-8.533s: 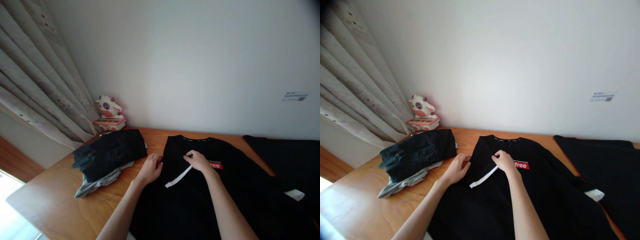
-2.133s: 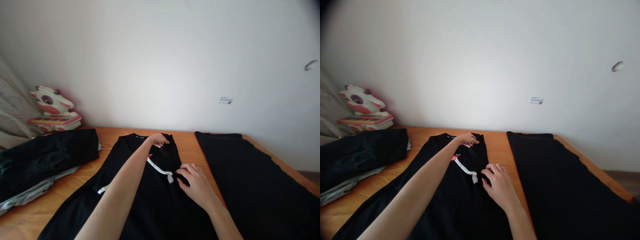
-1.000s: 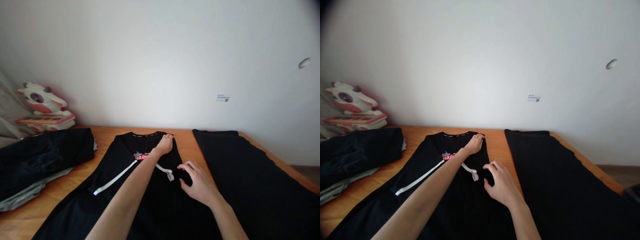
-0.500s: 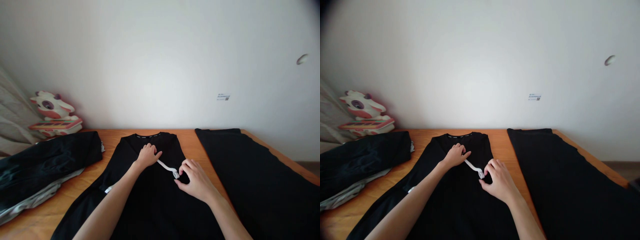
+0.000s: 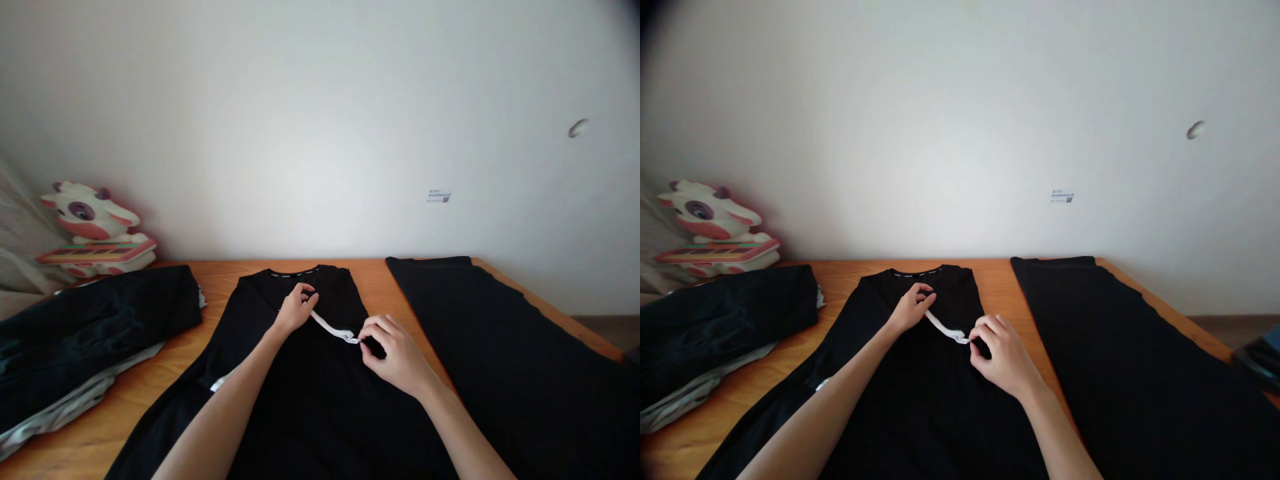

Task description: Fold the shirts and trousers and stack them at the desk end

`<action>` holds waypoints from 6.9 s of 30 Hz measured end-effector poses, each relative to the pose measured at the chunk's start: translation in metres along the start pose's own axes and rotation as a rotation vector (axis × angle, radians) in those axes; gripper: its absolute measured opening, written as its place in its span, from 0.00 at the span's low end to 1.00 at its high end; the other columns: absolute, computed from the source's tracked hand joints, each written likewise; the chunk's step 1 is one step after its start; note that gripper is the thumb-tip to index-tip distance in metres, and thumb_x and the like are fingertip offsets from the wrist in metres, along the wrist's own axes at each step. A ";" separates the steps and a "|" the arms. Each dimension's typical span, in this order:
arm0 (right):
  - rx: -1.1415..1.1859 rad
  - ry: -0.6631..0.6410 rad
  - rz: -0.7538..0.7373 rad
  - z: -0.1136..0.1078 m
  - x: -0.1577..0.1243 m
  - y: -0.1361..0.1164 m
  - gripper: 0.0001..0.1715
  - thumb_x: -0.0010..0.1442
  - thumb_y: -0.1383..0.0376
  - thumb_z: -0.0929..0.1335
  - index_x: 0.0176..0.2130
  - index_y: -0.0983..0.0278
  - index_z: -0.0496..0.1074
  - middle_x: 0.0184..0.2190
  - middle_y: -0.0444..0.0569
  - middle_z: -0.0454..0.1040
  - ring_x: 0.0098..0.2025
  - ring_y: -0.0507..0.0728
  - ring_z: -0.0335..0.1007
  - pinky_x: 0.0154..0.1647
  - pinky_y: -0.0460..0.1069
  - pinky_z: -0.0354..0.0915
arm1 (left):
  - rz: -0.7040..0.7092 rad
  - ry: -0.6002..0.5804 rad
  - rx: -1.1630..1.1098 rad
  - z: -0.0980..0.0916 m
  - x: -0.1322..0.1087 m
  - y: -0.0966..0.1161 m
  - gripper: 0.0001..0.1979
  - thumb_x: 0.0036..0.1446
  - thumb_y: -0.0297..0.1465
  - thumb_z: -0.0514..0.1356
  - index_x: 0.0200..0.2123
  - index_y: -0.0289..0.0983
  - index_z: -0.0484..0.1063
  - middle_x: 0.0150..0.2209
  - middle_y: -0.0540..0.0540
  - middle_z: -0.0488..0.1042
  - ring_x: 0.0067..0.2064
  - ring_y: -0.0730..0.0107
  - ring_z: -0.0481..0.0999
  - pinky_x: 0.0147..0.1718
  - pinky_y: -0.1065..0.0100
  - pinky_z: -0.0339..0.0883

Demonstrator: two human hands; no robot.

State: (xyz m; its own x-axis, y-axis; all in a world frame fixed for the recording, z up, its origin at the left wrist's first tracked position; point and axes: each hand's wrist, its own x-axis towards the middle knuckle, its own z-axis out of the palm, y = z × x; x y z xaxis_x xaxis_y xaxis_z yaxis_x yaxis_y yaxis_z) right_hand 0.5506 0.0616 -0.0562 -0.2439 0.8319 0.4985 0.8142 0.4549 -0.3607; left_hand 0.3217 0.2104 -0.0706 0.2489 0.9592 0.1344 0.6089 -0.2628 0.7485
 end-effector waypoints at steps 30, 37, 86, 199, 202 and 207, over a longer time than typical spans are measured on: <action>-0.137 0.061 0.254 0.036 -0.003 -0.015 0.21 0.63 0.49 0.70 0.28 0.59 0.66 0.29 0.44 0.69 0.33 0.56 0.69 0.35 0.51 0.56 | 0.626 -0.518 0.005 -0.009 -0.014 0.021 0.08 0.60 0.36 0.66 0.35 0.37 0.81 0.33 0.47 0.77 0.35 0.70 0.76 0.36 0.71 0.68; -0.302 0.058 0.269 0.038 0.002 -0.026 0.08 0.59 0.65 0.68 0.29 0.60 0.66 0.28 0.44 0.68 0.31 0.56 0.67 0.33 0.51 0.52 | 0.623 -0.553 -0.046 -0.009 -0.014 0.019 0.10 0.60 0.38 0.66 0.33 0.37 0.80 0.33 0.47 0.77 0.35 0.70 0.76 0.36 0.71 0.68; -0.099 -0.214 0.069 0.017 0.001 -0.021 0.15 0.67 0.61 0.68 0.50 0.59 0.81 0.42 0.52 0.74 0.41 0.60 0.72 0.44 0.56 0.69 | 0.274 -0.214 0.519 0.093 0.062 0.037 0.34 0.72 0.46 0.41 0.72 0.31 0.52 0.74 0.34 0.50 0.75 0.53 0.48 0.72 0.49 0.42; -0.389 -0.090 0.162 0.101 0.064 -0.096 0.14 0.69 0.67 0.60 0.41 0.65 0.74 0.37 0.54 0.75 0.38 0.61 0.74 0.37 0.53 0.64 | 0.119 -0.007 0.626 -0.096 -0.091 -0.046 0.11 0.67 0.35 0.54 0.32 0.40 0.72 0.33 0.46 0.79 0.37 0.60 0.80 0.37 0.64 0.67; -0.391 -0.117 0.149 0.097 0.053 -0.103 0.15 0.68 0.69 0.60 0.45 0.66 0.74 0.41 0.57 0.76 0.39 0.61 0.76 0.37 0.53 0.67 | 0.132 -0.040 0.643 -0.103 -0.108 -0.036 0.07 0.63 0.36 0.59 0.37 0.39 0.73 0.37 0.43 0.79 0.41 0.56 0.80 0.42 0.61 0.69; -0.264 -0.165 0.036 0.072 0.001 -0.107 0.20 0.69 0.65 0.62 0.56 0.62 0.73 0.56 0.57 0.75 0.56 0.65 0.73 0.55 0.59 0.70 | 0.328 -0.215 0.438 -0.144 -0.165 -0.042 0.14 0.63 0.36 0.60 0.51 0.42 0.73 0.55 0.42 0.75 0.56 0.57 0.75 0.58 0.58 0.68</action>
State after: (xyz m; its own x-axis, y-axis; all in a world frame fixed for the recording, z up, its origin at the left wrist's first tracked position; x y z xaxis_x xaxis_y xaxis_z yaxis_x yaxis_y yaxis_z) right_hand 0.4255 0.0367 -0.0741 -0.2771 0.8961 0.3467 0.9272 0.3440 -0.1480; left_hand 0.1463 0.0782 -0.0307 0.5964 0.7896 0.1442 0.7174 -0.6050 0.3456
